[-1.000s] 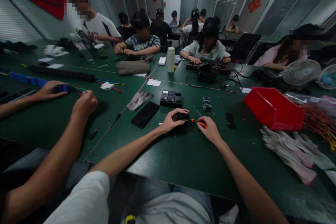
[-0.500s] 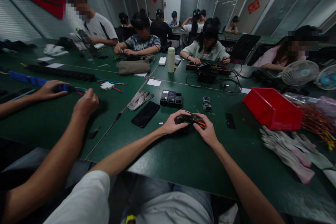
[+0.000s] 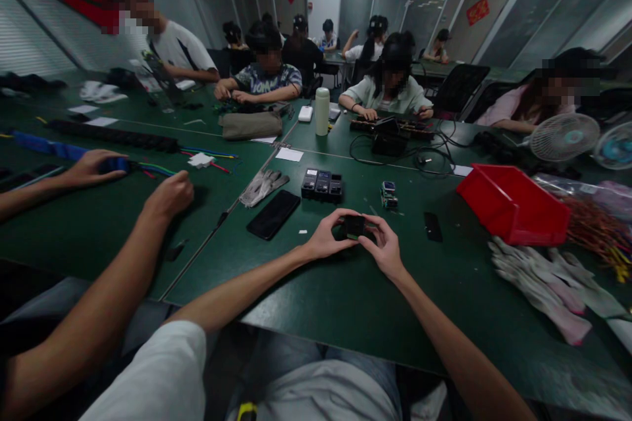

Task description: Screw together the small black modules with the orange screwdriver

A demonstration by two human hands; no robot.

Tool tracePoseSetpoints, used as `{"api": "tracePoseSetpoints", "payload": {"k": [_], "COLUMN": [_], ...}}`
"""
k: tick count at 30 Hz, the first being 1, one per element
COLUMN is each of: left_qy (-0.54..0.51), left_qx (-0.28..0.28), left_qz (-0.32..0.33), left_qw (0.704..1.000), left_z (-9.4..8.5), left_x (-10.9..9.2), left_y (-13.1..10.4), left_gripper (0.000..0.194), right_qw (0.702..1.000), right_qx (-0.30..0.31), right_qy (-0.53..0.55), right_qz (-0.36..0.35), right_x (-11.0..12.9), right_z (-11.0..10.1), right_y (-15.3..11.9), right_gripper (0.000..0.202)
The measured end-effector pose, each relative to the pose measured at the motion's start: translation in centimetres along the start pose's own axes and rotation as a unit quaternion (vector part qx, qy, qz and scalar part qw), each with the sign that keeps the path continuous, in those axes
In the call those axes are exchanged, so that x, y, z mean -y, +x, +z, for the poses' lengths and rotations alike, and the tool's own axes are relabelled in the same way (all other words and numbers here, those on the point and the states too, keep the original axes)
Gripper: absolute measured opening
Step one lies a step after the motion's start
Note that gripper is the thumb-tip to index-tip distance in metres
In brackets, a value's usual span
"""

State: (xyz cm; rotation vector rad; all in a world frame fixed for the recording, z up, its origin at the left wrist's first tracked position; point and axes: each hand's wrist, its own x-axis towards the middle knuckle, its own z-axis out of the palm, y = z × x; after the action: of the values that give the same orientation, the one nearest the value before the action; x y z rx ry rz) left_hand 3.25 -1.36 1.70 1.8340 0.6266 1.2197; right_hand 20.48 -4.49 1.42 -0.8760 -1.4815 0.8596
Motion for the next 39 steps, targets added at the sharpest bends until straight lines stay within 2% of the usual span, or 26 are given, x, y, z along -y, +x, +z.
{"api": "tracePoseSetpoints", "payload": {"k": [10,14,20,39], "left_qy": [0.030,0.057,0.089,0.090], "left_qx": [-0.001,0.002,0.001,0.016], "left_qz": [0.032,0.065,0.094,0.078], "left_qw": [0.999,0.996,0.992,0.993], "left_z": [0.01,-0.06,-0.02,-0.06], "left_x": [0.01,-0.14,-0.41,-0.41], "left_y": [-0.03,0.09,0.18,0.16], "left_gripper": [0.046,0.042,0.045,0.047], "right_qw": [1.000,1.000,0.999,0.998], "right_qx": [0.008,0.005,0.004,-0.014], "right_qy": [-0.006,-0.018,-0.053,-0.064], "right_qz": [0.002,-0.001,-0.003,-0.007], "right_x": [0.60,0.68,0.80,0.57], "right_z": [0.24,0.27,0.59,0.64], "right_y": [-0.14,-0.10,-0.22,-0.29], "right_gripper": [0.042,0.042,0.041,0.039]}}
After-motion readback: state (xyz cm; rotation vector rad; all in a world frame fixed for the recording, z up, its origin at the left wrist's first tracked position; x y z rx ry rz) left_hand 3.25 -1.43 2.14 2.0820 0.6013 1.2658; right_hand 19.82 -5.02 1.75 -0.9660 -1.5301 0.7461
